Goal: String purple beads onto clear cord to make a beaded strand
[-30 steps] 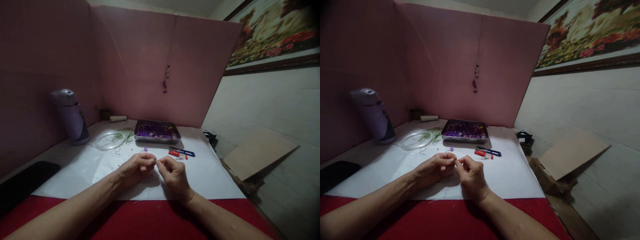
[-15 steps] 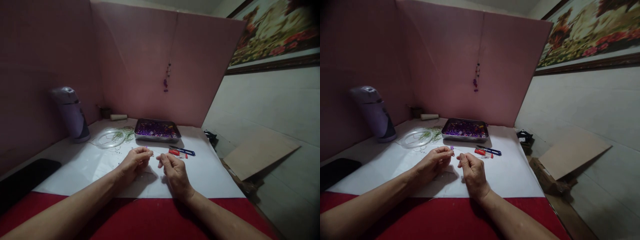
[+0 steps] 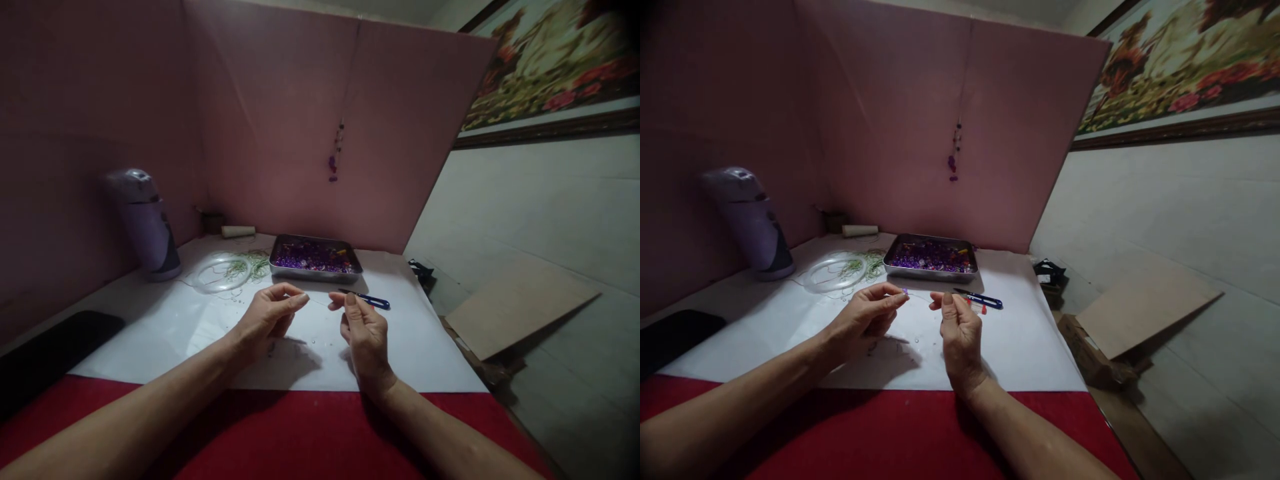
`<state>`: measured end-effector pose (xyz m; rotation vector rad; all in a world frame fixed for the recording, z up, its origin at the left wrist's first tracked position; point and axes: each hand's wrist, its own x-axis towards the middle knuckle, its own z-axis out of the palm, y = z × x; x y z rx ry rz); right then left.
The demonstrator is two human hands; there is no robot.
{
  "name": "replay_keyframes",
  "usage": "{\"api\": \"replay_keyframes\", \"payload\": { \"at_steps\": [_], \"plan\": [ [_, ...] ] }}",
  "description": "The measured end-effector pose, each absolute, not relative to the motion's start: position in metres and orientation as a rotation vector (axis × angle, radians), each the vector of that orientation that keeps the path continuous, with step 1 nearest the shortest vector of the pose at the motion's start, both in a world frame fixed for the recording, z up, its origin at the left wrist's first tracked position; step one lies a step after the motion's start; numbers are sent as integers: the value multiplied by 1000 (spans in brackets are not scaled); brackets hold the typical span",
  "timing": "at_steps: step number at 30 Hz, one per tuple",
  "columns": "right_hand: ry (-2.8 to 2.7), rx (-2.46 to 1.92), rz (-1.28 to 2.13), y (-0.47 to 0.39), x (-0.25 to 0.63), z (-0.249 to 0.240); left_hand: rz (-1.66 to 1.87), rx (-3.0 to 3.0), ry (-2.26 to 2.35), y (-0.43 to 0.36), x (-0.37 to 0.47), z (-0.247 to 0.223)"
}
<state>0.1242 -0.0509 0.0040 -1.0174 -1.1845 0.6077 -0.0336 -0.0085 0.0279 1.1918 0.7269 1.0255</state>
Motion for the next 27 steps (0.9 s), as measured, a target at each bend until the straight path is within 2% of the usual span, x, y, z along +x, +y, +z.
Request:
{"api": "replay_keyframes", "payload": {
  "at_steps": [7, 13, 27],
  "plan": [
    [-1277, -954, 1009, -52, 118, 6, 1034, 1411, 786, -14, -28, 27],
    [-1311, -1026, 936, -51, 119, 4, 1024, 1384, 819, -15, -27, 27],
    [-1236, -1070, 909, -52, 120, 5, 968, 788, 700, -9, -32, 30]
  ]
}}
